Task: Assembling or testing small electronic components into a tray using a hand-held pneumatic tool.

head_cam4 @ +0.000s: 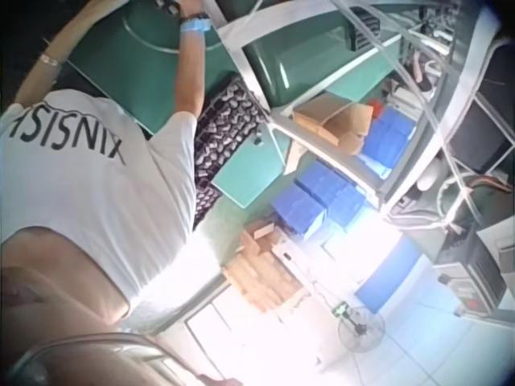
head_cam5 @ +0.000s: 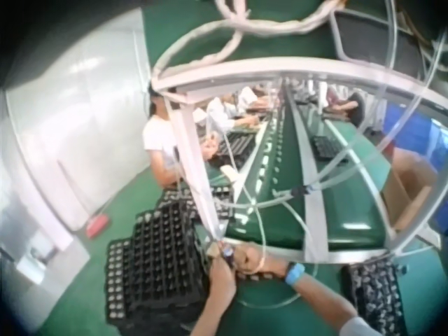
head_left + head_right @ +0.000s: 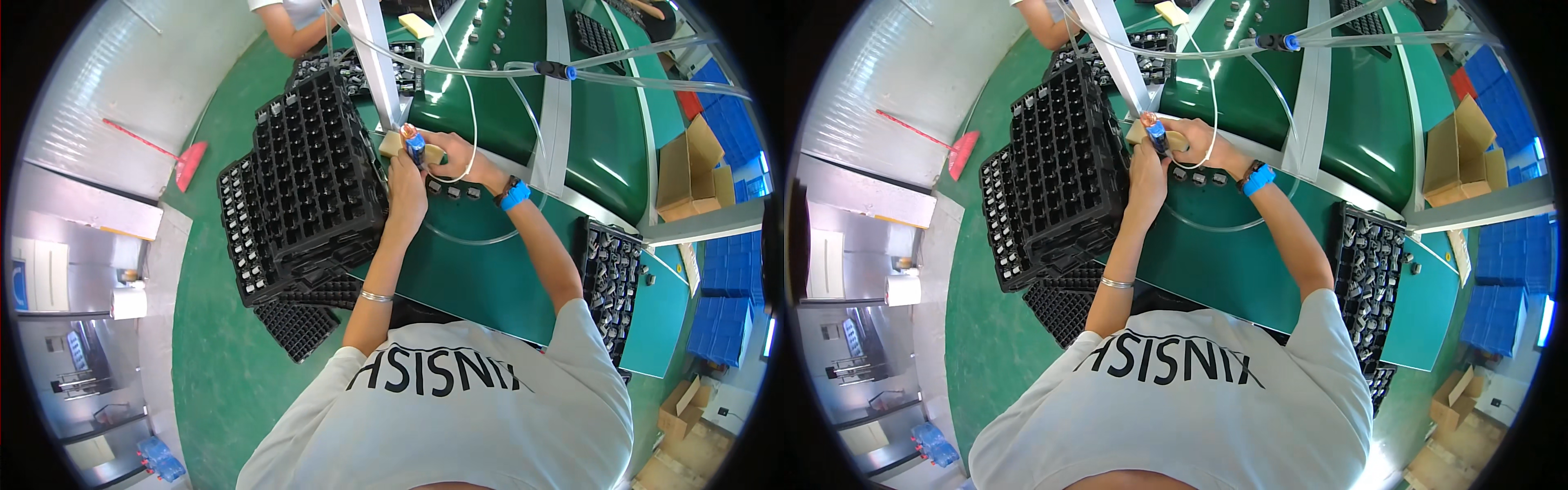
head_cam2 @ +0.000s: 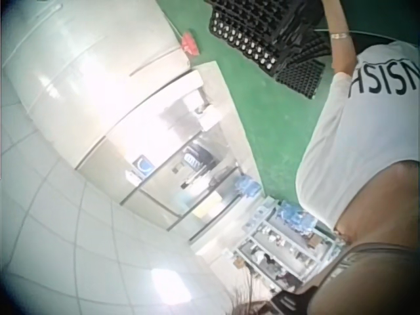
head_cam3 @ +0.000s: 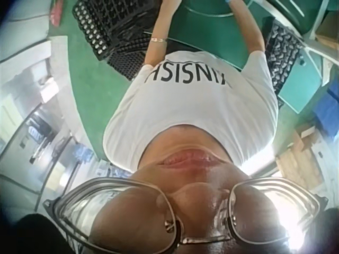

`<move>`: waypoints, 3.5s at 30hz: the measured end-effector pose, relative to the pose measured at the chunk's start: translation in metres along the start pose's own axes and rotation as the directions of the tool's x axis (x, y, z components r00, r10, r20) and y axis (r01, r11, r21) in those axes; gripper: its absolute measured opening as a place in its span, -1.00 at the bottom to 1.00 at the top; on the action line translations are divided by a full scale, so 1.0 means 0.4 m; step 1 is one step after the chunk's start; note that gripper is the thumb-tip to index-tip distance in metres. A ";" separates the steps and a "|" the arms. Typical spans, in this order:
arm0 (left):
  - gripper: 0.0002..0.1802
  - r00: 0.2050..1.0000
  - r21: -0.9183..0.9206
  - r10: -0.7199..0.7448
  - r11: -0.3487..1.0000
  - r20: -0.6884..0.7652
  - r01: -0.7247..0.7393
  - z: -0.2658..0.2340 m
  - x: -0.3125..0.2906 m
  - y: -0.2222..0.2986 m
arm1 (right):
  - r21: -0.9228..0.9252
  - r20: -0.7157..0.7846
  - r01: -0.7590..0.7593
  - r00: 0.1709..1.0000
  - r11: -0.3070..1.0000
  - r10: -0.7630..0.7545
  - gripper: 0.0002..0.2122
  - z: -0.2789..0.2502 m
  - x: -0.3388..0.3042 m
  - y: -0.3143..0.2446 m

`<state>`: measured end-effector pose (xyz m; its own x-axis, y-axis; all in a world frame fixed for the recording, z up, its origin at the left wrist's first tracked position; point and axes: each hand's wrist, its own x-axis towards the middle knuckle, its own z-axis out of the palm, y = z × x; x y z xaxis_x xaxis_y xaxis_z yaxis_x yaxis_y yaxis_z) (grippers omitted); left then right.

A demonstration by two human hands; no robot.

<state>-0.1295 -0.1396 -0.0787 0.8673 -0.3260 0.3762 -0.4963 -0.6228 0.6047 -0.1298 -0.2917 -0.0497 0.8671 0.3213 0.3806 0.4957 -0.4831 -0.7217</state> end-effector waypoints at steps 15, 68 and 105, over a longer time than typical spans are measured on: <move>-0.77 1.000 0.009 -0.009 1.000 0.001 0.009 -0.003 -0.001 0.008 | -0.142 0.044 0.028 0.999 0.989 -0.022 -0.40 -0.001 0.007 0.000; -0.74 0.992 -0.919 0.019 0.378 0.128 0.111 -0.400 -0.054 0.064 | 0.926 0.208 -0.325 0.863 0.191 0.461 -0.61 0.036 0.054 -0.279; -0.75 0.950 0.428 0.269 0.848 0.159 -0.312 -0.398 0.457 -0.380 | -0.107 -0.262 -0.205 0.950 0.973 0.171 -0.35 0.071 0.021 0.020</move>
<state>0.0985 0.0085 0.0099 0.6962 -0.5904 0.4082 -0.6757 -0.7311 0.0950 -0.1201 -0.2696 -0.0687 0.9209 0.0087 0.3898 0.3099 -0.6230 -0.7182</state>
